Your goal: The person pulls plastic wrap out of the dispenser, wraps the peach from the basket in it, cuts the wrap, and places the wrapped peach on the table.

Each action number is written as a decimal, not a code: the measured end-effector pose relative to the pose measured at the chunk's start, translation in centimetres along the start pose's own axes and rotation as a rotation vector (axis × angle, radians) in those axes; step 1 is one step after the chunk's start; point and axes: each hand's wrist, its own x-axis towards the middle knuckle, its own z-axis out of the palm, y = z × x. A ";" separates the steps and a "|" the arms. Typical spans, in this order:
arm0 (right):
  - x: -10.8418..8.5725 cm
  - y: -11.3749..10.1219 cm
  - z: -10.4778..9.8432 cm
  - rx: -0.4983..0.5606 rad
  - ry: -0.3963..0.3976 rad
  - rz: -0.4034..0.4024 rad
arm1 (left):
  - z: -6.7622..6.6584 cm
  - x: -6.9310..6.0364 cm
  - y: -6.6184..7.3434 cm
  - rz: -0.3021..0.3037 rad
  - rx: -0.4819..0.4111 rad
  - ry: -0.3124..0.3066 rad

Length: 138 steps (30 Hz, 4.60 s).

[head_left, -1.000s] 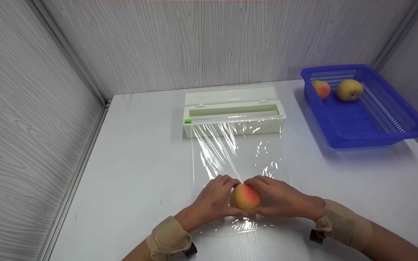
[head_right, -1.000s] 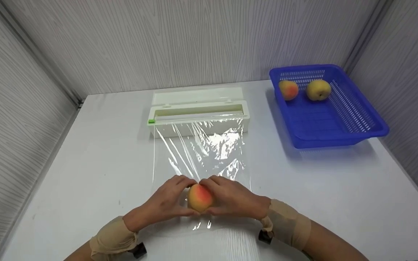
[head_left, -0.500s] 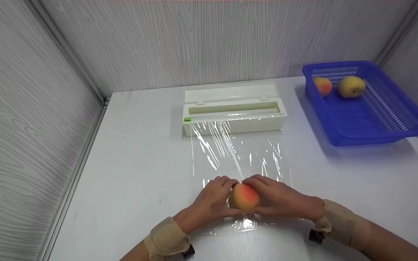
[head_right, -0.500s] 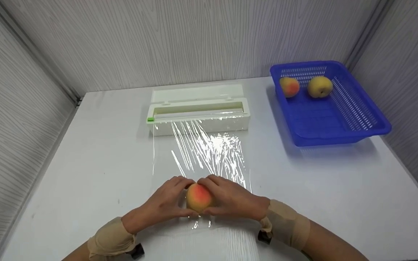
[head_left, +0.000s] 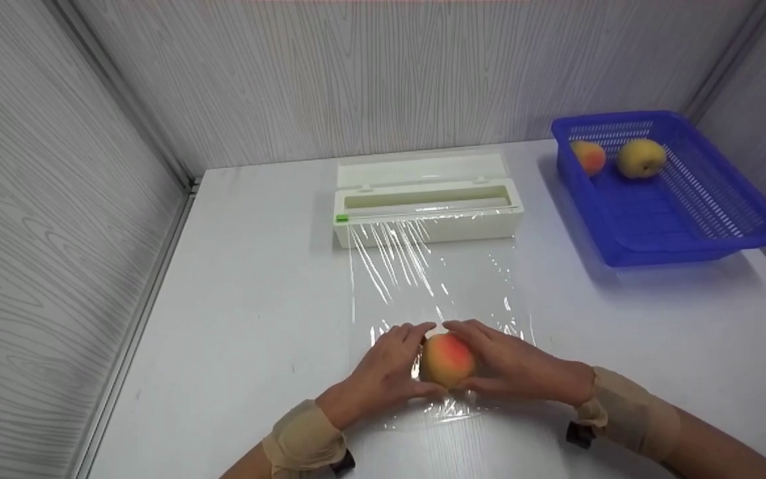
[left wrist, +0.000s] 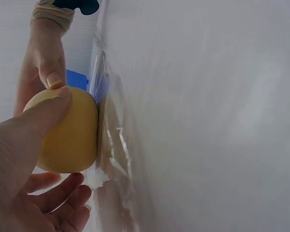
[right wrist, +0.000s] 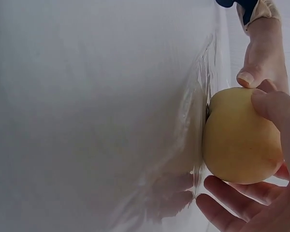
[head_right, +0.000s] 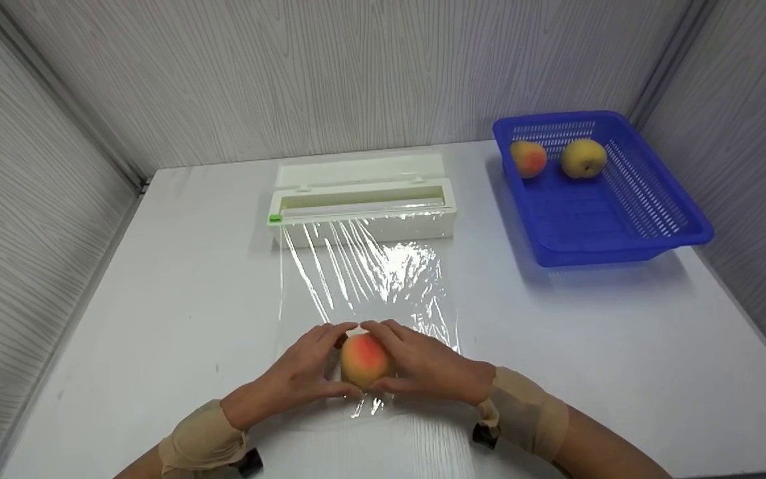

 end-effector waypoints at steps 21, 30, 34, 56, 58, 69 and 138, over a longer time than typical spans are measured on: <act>-5.0 -0.1 0.0 -0.273 0.094 -0.257 | -1.3 -5.5 -0.6 0.282 0.174 -0.011; -5.0 -0.2 0.5 -0.336 0.038 -0.281 | -0.4 -6.1 -0.9 0.394 0.180 0.005; -4.8 0.1 0.7 -0.385 0.070 -0.339 | -0.2 -5.9 -1.1 0.447 0.196 0.093; -5.1 0.1 -0.1 -0.293 0.086 -0.348 | -2.9 -5.4 -0.3 0.304 0.139 -0.042; -5.1 0.1 -0.3 -0.298 0.107 -0.366 | -3.0 -5.2 -0.5 0.377 0.198 0.056; -3.7 0.1 -0.9 -0.334 0.242 -0.416 | -4.0 -4.2 -0.5 0.395 0.284 0.152; 3.9 5.2 -3.9 0.224 0.041 0.034 | -5.4 5.0 -5.4 -0.109 0.005 -0.092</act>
